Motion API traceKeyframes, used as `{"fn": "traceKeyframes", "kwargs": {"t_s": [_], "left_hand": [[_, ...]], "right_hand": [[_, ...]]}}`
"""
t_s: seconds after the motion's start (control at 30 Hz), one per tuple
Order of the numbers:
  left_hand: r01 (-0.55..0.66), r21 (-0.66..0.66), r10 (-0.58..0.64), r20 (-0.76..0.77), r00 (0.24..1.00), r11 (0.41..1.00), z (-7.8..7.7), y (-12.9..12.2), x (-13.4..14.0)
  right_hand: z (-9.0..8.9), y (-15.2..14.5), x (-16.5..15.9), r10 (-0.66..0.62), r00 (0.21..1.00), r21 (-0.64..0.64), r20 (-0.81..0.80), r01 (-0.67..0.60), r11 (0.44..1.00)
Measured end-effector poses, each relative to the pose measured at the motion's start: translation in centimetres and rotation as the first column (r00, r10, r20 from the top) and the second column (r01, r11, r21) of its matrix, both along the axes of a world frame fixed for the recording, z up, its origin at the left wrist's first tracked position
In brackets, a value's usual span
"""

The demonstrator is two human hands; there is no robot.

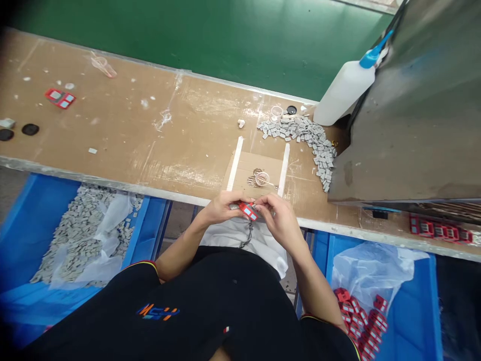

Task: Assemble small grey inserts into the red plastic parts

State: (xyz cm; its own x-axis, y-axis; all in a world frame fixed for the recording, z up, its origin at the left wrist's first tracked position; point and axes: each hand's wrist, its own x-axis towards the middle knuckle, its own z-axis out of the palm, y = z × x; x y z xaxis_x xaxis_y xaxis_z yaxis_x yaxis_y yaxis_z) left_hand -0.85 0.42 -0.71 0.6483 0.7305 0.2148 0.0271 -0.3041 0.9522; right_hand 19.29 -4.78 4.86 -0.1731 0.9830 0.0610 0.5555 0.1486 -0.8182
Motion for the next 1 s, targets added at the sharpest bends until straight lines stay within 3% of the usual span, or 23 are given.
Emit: {"fn": "traceKeyframes", "kwargs": {"t_s": [0.27, 0.57, 0.77, 0.87, 1.0], "left_hand": [[0.001, 0.073, 0.007, -0.107, 0.994, 0.997, 0.1, -0.2, -0.1], [-0.033, 0.211, 0.046, -0.059, 0.997, 0.977, -0.3, -0.6, 0.4], [-0.135, 0.259, 0.102, 0.137, 0.985, 0.956, -0.1, -0.2, 0.6], [-0.055, 0.202, 0.034, 0.108, 0.994, 0.978, 0.4, 0.2, 0.4], [0.004, 0.074, -0.013, 0.119, 0.993, 0.997, 0.7, 0.2, 0.2]], "right_hand": [[-0.5, -1.0, -1.5, -0.007, 0.987, 0.115, 0.159, -0.012, 0.993], [-1.2, -1.9, -1.8, -0.111, 0.983, 0.024, -0.144, 0.116, 0.993], [-3.0, -2.5, -2.8, -0.289, 0.794, -0.318, -0.536, 0.127, 0.940], [-2.9, -2.8, -3.1, -0.351, 0.759, -0.344, -0.548, 0.177, 0.922], [-2.9, -2.7, -2.8, -0.371, 0.801, -0.290, -0.470, 0.257, 0.922]]}}
